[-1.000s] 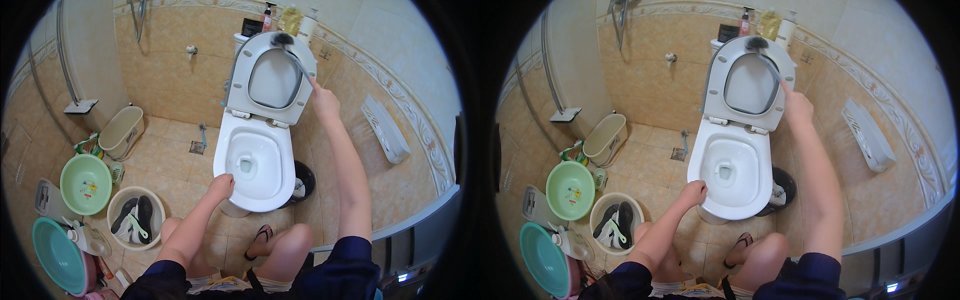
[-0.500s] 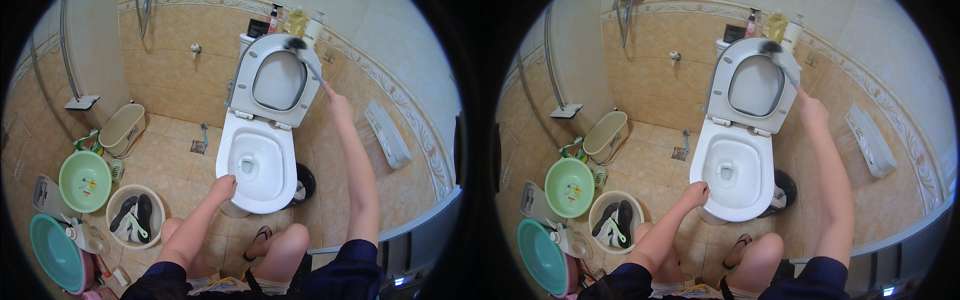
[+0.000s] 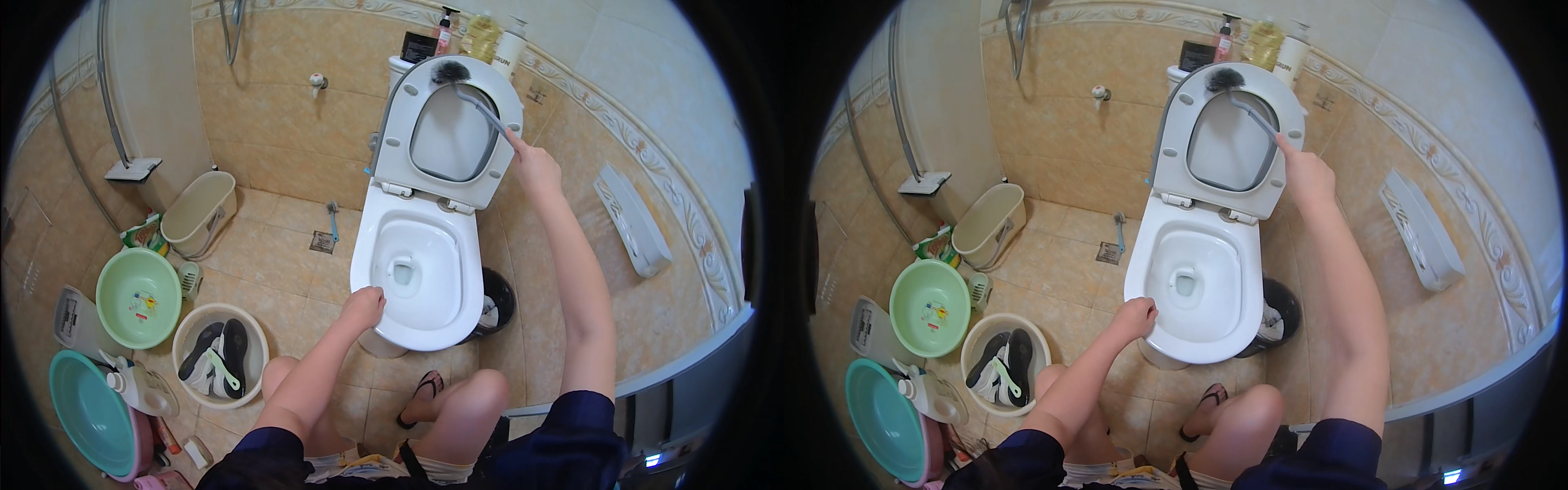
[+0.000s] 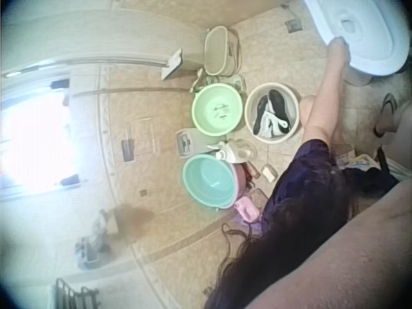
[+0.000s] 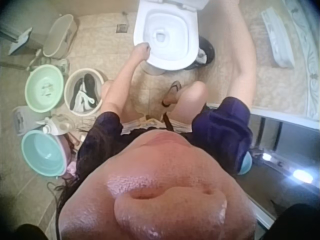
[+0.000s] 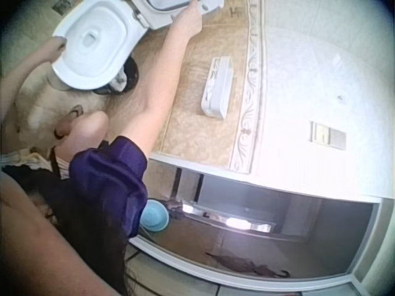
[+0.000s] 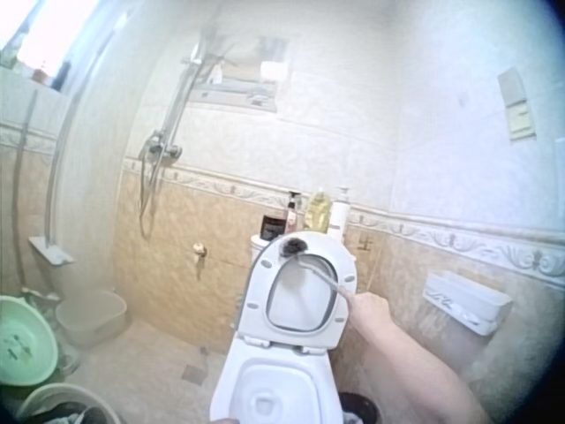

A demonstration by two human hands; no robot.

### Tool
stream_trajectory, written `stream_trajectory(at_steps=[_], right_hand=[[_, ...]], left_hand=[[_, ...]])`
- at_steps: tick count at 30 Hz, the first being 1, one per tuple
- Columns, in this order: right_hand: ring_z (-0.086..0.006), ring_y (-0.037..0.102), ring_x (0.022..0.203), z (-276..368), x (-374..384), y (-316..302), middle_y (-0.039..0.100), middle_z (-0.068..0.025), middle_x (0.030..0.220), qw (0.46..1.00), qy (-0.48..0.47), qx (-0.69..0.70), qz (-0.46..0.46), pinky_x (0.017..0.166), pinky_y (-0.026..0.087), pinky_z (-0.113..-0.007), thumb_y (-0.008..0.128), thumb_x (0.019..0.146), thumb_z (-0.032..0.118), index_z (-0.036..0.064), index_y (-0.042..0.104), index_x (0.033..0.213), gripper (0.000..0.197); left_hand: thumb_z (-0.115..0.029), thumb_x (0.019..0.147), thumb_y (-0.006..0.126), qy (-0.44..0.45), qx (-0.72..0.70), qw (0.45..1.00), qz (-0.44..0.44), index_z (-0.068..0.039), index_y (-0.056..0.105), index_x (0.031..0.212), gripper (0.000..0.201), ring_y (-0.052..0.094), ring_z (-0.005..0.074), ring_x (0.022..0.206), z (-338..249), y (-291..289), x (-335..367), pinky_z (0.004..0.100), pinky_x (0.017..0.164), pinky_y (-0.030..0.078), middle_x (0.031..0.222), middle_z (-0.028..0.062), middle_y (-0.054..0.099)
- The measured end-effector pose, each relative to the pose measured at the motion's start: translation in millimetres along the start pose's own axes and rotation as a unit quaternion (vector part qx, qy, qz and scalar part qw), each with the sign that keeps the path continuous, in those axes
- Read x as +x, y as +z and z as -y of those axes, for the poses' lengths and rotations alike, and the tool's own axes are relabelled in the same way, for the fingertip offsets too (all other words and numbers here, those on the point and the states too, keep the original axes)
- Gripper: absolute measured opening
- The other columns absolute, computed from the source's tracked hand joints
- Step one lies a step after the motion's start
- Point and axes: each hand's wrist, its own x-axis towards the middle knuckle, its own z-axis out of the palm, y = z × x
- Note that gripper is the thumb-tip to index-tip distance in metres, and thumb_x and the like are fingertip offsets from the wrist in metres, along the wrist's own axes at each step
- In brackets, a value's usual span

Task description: The person scrubs the inside of a toilet bowl using a toilet brush. They scrub the sides and bottom of the bowl, then clean the underside of the toilet seat and the rim of the bowl.

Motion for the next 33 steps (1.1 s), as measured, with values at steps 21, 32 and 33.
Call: stream_trajectory(at_steps=[21, 32, 33], right_hand=[[-0.0308, 0.065, 0.084, 20.0, 8.7, -1.1, 0.066, -0.0138, 0.091, 0.999, -0.042, 0.004, -0.024, 0.068, 0.052, -0.043, 0.042, 0.091, 0.014, 0.0308, 0.051, 0.130, 0.043], [-0.0319, 0.065, 0.076, 10.1, 13.4, -7.4, 0.065, -0.0160, 0.080, 0.999, -0.042, -0.005, -0.029, 0.064, 0.050, -0.045, 0.042, 0.091, 0.015, 0.0323, 0.050, 0.130, 0.044], [-0.0317, 0.065, 0.076, 18.4, 12.5, -6.8, 0.065, -0.0160, 0.080, 0.998, -0.051, -0.018, -0.029, 0.064, 0.050, -0.045, 0.042, 0.091, 0.015, 0.0325, 0.050, 0.130, 0.044]], left_hand=[[-0.014, 0.085, 0.062, 0.111, -0.202, 0.955, -0.187, 0.000, 0.060, 0.082, 0.015, 0.057, 0.0177, 0.059, -50.2, -67.3, 51.0, 0.0301, 0.057, 0.045, 0.068, 0.0107, 0.061], [-0.012, 0.086, 0.060, 0.134, -0.272, 0.919, -0.253, 0.003, 0.060, 0.084, 0.014, 0.057, 0.0221, 0.061, -77.0, -45.0, 86.4, 0.0323, 0.058, 0.045, 0.070, 0.0130, 0.060], [-0.011, 0.086, 0.060, 0.138, -0.275, 0.916, -0.256, 0.003, 0.061, 0.084, 0.014, 0.057, 0.0227, 0.061, -79.7, -43.6, 86.4, 0.0326, 0.058, 0.045, 0.070, 0.0130, 0.060]])
